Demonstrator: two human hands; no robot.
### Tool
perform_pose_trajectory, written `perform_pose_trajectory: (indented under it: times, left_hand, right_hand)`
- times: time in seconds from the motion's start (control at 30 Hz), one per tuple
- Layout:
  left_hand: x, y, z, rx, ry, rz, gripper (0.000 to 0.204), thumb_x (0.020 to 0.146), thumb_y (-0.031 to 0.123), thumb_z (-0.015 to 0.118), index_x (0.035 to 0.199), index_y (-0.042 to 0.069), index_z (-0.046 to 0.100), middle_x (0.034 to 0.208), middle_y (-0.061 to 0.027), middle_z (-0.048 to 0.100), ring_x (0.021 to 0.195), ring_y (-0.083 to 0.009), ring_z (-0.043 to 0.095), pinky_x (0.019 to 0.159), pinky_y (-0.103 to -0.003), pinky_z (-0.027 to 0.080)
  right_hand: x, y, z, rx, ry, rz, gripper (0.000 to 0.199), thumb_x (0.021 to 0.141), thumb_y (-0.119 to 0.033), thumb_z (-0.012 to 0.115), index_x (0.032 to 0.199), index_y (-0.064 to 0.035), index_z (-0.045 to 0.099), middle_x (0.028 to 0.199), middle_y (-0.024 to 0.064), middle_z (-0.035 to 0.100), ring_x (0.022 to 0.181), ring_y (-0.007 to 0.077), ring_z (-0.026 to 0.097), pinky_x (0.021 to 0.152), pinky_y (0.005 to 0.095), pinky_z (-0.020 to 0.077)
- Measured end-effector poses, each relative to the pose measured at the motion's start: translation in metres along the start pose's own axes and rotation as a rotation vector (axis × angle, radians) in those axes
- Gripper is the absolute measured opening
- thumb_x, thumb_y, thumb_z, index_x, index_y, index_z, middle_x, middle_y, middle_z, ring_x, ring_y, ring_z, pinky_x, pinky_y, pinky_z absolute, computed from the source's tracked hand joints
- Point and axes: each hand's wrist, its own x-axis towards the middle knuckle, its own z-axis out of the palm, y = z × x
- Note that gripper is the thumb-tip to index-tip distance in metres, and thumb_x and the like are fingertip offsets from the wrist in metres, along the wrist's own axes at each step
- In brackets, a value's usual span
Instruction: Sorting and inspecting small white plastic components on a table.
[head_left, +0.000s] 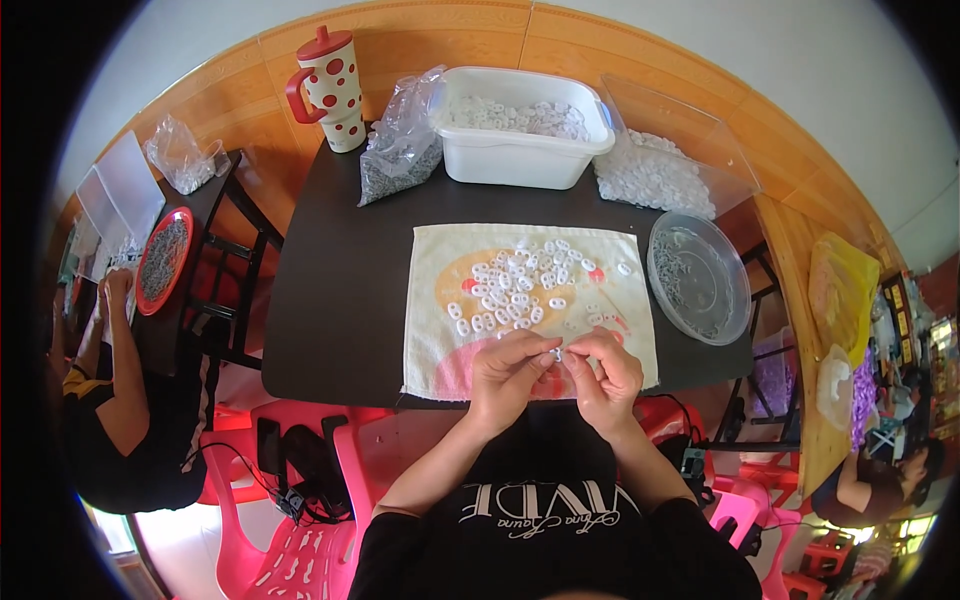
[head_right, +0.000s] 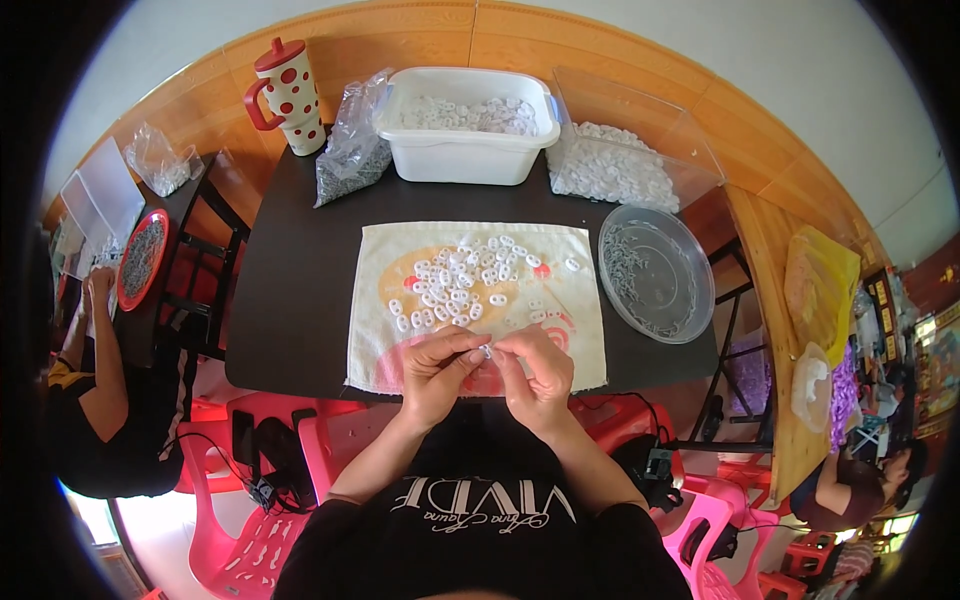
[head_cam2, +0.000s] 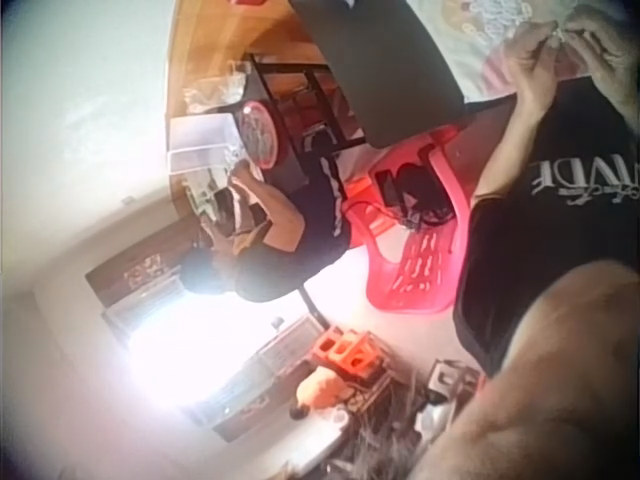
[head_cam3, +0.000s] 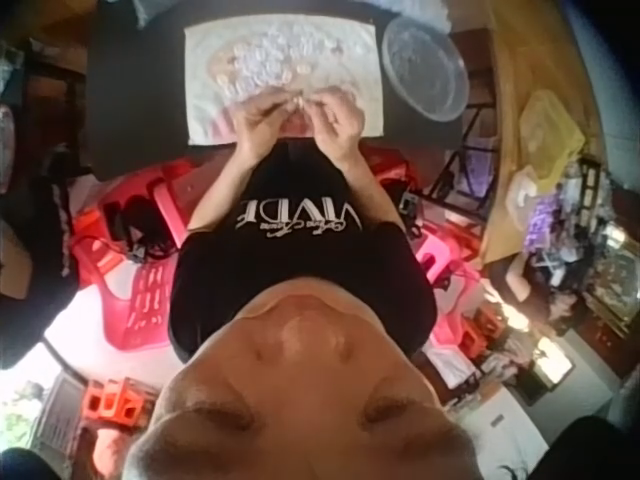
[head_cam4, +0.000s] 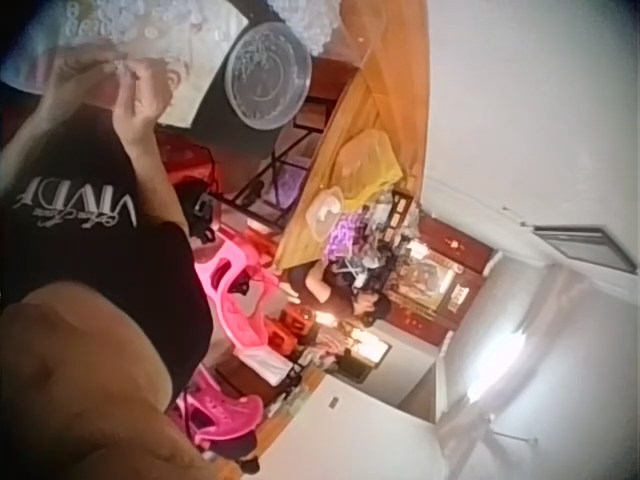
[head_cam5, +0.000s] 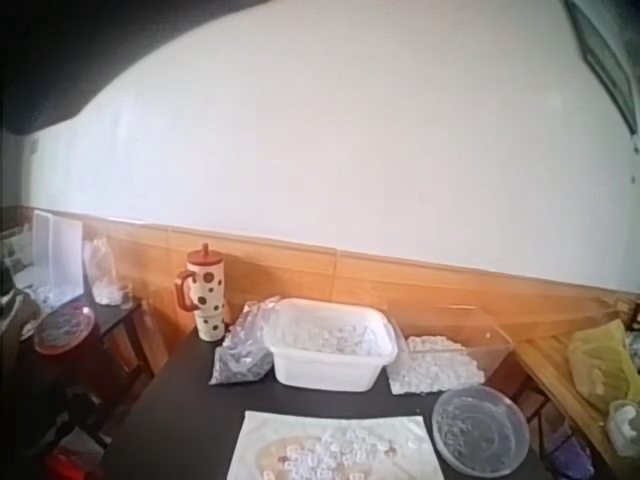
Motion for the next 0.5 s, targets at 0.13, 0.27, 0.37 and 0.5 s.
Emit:
perform_pose_trajectory:
  times: [0.13, 0.27, 0.37, 0.5]
  left_hand:
    - [-0.0009, -0.0004, 0.0018, 0.094, 0.015, 0.07, 0.024, 0.09, -0.012, 0.062, 0.108, -0.001, 0.073, 0.089, -0.0037, 0.064, 0.071, -0.0064, 0.058, 0.061, -0.019, 0.047]
    - [-0.0008, -0.0016, -0.0002, 0.172, 0.002, 0.116, 0.024, 0.089, -0.012, 0.063, 0.108, -0.001, 0.073, 0.089, -0.0033, 0.064, 0.069, -0.0055, 0.058, 0.059, -0.019, 0.047]
    - [-0.0018, -0.002, -0.0002, 0.111, 0.027, 0.045, 0.024, 0.09, -0.011, 0.063, 0.109, -0.001, 0.073, 0.09, -0.0033, 0.064, 0.071, -0.0056, 0.058, 0.061, -0.018, 0.047]
    - [-0.0011, -0.0042, -0.0017, 0.085, 0.033, 0.038, 0.024, 0.09, -0.01, 0.063, 0.11, 0.0, 0.073, 0.092, -0.0034, 0.064, 0.072, -0.0061, 0.06, 0.062, -0.018, 0.049]
  right_hand:
    - [0.0067, 0.0006, -0.0013, -0.108, -0.081, -0.238, 0.017, 0.079, 0.014, 0.064, 0.091, 0.0019, 0.063, 0.079, 0.0112, 0.065, 0.065, 0.0222, 0.059, 0.058, 0.0303, 0.0453]
    - [0.0075, 0.0016, -0.0025, -0.114, -0.131, -0.235, 0.016, 0.082, 0.013, 0.063, 0.093, 0.0016, 0.063, 0.077, 0.012, 0.064, 0.063, 0.0207, 0.057, 0.057, 0.0291, 0.0443]
    - [0.0086, -0.0006, -0.0007, -0.071, -0.112, -0.155, 0.014, 0.084, 0.01, 0.063, 0.096, 0.0032, 0.064, 0.078, 0.0099, 0.064, 0.067, 0.0215, 0.06, 0.061, 0.0298, 0.0472]
    - [0.0015, -0.0019, -0.0059, 0.083, -0.134, 0.092, 0.014, 0.088, 0.009, 0.063, 0.101, 0.0041, 0.063, 0.083, 0.0101, 0.064, 0.069, 0.018, 0.061, 0.065, 0.0276, 0.0483]
